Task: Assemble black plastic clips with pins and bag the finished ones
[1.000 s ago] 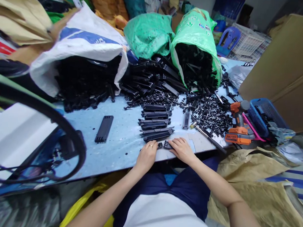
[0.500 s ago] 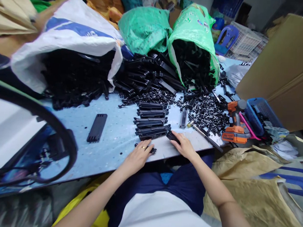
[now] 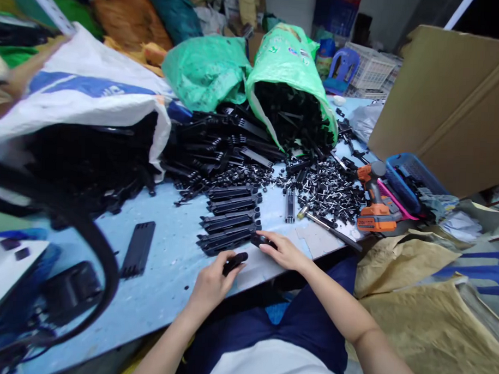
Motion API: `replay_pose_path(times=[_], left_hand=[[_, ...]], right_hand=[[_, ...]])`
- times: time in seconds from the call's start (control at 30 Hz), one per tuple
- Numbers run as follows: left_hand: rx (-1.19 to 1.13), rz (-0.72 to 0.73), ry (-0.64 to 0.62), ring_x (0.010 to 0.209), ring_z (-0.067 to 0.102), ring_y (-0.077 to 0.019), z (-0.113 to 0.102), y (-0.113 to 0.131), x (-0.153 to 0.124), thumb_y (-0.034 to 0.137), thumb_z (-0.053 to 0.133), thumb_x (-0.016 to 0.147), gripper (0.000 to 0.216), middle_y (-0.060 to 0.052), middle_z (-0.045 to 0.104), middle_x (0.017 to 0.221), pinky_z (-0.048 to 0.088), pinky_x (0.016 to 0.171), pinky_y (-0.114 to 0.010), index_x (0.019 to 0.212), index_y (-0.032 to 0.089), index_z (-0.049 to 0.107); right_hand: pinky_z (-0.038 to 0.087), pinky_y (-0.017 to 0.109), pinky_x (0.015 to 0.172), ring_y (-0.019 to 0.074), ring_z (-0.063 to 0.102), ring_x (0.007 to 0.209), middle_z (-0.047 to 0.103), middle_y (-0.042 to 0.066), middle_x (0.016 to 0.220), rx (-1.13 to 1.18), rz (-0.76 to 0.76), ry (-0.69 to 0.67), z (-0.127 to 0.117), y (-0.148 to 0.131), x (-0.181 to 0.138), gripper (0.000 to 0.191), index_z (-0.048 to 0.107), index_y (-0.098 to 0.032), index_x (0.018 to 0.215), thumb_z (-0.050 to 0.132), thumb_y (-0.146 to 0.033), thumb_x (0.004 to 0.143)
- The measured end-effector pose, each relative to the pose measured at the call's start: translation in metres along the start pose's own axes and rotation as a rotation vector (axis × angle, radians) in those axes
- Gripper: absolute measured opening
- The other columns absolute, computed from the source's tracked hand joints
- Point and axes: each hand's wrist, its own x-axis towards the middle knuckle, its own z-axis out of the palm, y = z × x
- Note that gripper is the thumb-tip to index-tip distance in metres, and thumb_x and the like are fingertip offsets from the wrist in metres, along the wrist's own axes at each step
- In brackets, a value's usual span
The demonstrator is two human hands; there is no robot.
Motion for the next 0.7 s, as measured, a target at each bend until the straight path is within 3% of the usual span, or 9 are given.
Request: replay_pose_path(times=[0.07, 0.17, 0.3, 0.43, 0.57, 0.7], left_hand=[[-0.101, -0.084, -0.005, 0.059, 0.061, -0.0158, 0.003, 0.016, 0.002, 0.047, 0.039, 0.085, 0.037, -0.004, 0.066, 0.076, 0.049, 0.055, -0.025, 0.096, 0.019, 0.06], [-0.284, -0.181, -0.071, 0.052, 0.055, -0.0128, 0.011, 0.041, 0.006, 0.045, 0.031, 0.088, 0.045, -0.002, 0.062, 0.071, 0.048, 0.055, -0.026, 0.11, 0.017, 0.059], [-0.448, -0.275, -0.06, 0.051, 0.051, -0.0102, 0.022, 0.061, 0.01, 0.046, 0.044, 0.084, 0.049, -0.002, 0.057, 0.075, 0.047, 0.054, -0.026, 0.119, 0.015, 0.055], [-0.369, -0.188, -0.002, 0.078, 0.058, -0.0172, 0.027, 0.068, 0.014, 0.04, 0.046, 0.083, 0.04, -0.006, 0.06, 0.085, 0.049, 0.072, -0.031, 0.112, 0.017, 0.061], [-0.286, -0.081, -0.025, 0.07, 0.056, -0.0144, 0.024, 0.073, 0.016, 0.033, 0.043, 0.086, 0.034, -0.004, 0.057, 0.079, 0.048, 0.066, -0.027, 0.111, 0.019, 0.062], [-0.257, -0.022, 0.066, 0.067, 0.055, -0.0131, 0.027, 0.079, 0.014, 0.031, 0.042, 0.088, 0.032, -0.003, 0.056, 0.076, 0.048, 0.063, -0.025, 0.111, 0.018, 0.061]], right_hand=[[0.051, 0.026, 0.07, 0.0112, 0.059, 0.076, 0.058, 0.005, 0.102, 0.251, 0.1, 0.009, 0.004, 0.0, -0.007, 0.041, 0.046, -0.024, 0.127, 0.043, -0.041, 0.09], [0.048, 0.019, 0.049, 0.0054, 0.053, 0.052, 0.057, 0.0, 0.083, 0.586, 0.24, 0.024, 0.013, -0.001, -0.014, 0.046, 0.043, -0.025, 0.128, 0.043, -0.047, 0.088], [0.049, 0.019, 0.049, 0.0054, 0.053, 0.05, 0.059, 0.0, 0.084, 0.758, 0.281, 0.119, 0.017, -0.002, -0.023, 0.053, 0.042, -0.024, 0.129, 0.049, -0.05, 0.083], [0.052, 0.024, 0.058, 0.0079, 0.056, 0.06, 0.061, 0.004, 0.102, 0.509, 0.146, 0.195, 0.005, 0.002, -0.031, 0.056, 0.05, -0.023, 0.124, 0.057, -0.051, 0.076], [0.049, 0.031, 0.081, 0.0157, 0.058, 0.088, 0.062, 0.008, 0.103, 0.134, -0.15, 0.237, -0.017, 0.008, -0.033, 0.049, 0.056, -0.017, 0.119, 0.055, -0.047, 0.08], [0.048, 0.03, 0.077, 0.0152, 0.058, 0.082, 0.063, 0.008, 0.089, -0.092, -0.299, 0.177, -0.032, 0.009, -0.033, 0.049, 0.051, -0.014, 0.125, 0.049, -0.043, 0.085]])
